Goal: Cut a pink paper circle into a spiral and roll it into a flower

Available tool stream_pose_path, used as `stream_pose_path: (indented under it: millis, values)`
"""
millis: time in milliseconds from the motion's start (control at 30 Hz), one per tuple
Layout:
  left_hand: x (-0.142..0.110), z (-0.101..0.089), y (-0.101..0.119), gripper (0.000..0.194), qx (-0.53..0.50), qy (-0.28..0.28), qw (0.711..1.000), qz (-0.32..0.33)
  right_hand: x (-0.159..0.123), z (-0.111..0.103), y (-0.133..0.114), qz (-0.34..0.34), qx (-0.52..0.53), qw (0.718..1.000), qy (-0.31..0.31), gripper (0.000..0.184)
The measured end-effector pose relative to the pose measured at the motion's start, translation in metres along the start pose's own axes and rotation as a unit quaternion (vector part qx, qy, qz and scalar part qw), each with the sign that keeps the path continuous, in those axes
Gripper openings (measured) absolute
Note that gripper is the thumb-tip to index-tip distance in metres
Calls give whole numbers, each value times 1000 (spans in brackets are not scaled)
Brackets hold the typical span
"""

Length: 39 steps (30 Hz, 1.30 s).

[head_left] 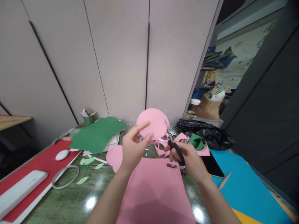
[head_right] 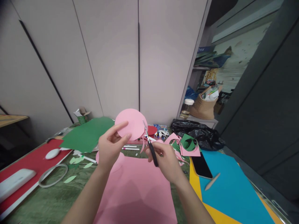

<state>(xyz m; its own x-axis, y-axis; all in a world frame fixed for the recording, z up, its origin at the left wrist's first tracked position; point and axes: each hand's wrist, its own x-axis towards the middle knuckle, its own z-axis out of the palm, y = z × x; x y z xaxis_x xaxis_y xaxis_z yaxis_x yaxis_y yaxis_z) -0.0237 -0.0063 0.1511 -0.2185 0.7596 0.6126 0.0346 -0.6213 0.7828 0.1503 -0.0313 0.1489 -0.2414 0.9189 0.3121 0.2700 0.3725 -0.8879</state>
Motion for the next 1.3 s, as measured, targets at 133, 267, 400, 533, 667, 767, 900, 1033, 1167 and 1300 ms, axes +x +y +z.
stream_pose_path:
  millis: [133,267,400,533,667,767,900,1033,1167,1300]
  values:
    - [0,0,0,35,-9,-1,1000,1,0,0,0,-2,-8,1000,11,21]
    - [1,-1,0,34,2,-5,1000,5,0,1,0,-3,-10,1000,15,20]
    - [3,-4,1,34,21,-3,1000,11,-1,1,-1,-1,-24,1000,14,20]
    - [4,-5,3,33,33,-8,999,15,-1,0,-2,3,-22,1000,12,19]
    - [5,-6,3,32,40,-10,999,10,0,1,-1,10,-24,1000,12,18]
    - [5,-7,3,30,38,-9,999,8,0,1,0,13,-27,999,12,19]
    - [4,-8,4,22,40,-15,999,10,0,1,1,18,-24,1000,9,20]
    - [4,-6,6,20,50,-16,999,7,0,2,3,16,-20,1000,15,20]
    - [3,-3,7,25,56,-11,998,1,0,1,4,-4,-15,1000,19,23]
    - [2,-2,7,24,54,-29,998,1,0,0,4,-16,0,1000,13,24]
